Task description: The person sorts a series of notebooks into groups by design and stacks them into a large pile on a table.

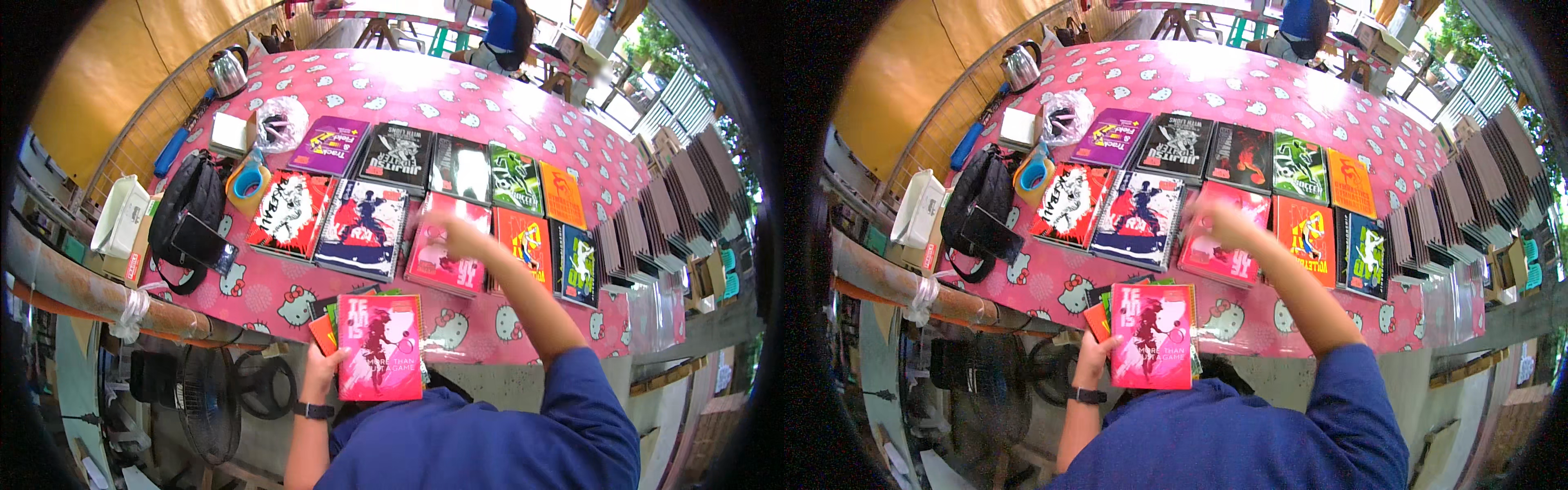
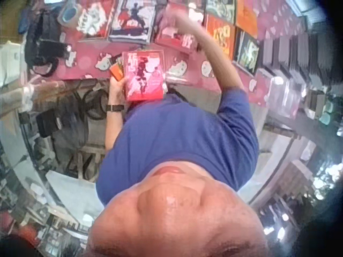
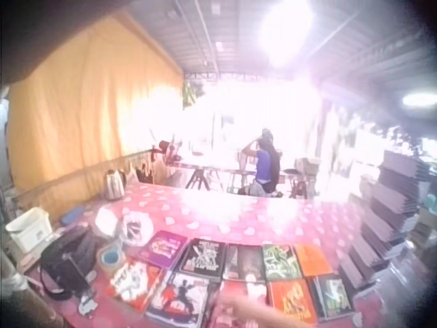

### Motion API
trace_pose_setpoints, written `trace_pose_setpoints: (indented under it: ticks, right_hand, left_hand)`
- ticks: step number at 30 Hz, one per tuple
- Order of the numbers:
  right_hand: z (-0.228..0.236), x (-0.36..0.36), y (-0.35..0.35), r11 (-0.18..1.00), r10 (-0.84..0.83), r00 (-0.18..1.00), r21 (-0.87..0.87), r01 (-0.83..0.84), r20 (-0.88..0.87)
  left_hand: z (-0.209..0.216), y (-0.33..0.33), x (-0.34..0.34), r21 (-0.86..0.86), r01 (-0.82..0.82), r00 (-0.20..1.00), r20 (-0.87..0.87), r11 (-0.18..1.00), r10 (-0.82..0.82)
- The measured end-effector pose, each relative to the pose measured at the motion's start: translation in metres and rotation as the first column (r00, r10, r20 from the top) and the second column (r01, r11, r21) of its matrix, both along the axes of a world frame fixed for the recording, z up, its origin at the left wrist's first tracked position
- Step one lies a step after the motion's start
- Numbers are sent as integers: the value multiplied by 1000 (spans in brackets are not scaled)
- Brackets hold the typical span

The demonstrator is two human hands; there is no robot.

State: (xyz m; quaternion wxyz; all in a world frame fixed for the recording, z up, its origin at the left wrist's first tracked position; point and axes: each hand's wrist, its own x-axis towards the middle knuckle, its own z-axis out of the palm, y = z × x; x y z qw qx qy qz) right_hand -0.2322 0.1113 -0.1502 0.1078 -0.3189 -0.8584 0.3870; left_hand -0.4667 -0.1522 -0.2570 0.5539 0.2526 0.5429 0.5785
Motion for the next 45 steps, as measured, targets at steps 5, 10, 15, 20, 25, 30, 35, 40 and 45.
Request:
trace_pose_setpoints:
  ticks: [5,10,15,20,25,30,35,40,45]
  right_hand:
    - [-79,-17,114,667,-611,742,683,296,275]
    - [-71,-38,105,663,-573,735,732,155,363]
    - [-11,27,101,626,-548,834,630,460,-64]
    - [52,-49,-20,930,-31,977,-365,-50,-212]
    - [-55,-103,-64,868,-147,893,488,-89,425]
    - [-14,-100,-83,968,-97,980,244,52,176]
    - [23,-93,-83,764,616,788,-234,-601,-14]
    - [-17,-136,75,720,-214,971,689,81,110]
    - [-92,-138,136,508,-301,931,861,-26,206]
  left_hand:
    - [0,-23,-14,-12,-164,986,22,986,164]
    - [-4,-46,-40,-70,-333,934,112,940,339]
    - [-5,-38,-49,-15,-299,949,100,954,299]
    - [-17,-30,-62,-89,-318,904,271,944,330]
    - [-7,-16,-58,-104,-127,965,-241,986,99]
    - [-27,-32,-70,-33,-316,943,-117,948,310]
    - [-12,-26,-72,-78,-375,827,423,924,371]
    - [-17,-26,-69,-112,-323,944,40,940,329]
    - [-13,-33,-65,-61,-504,862,26,861,506]
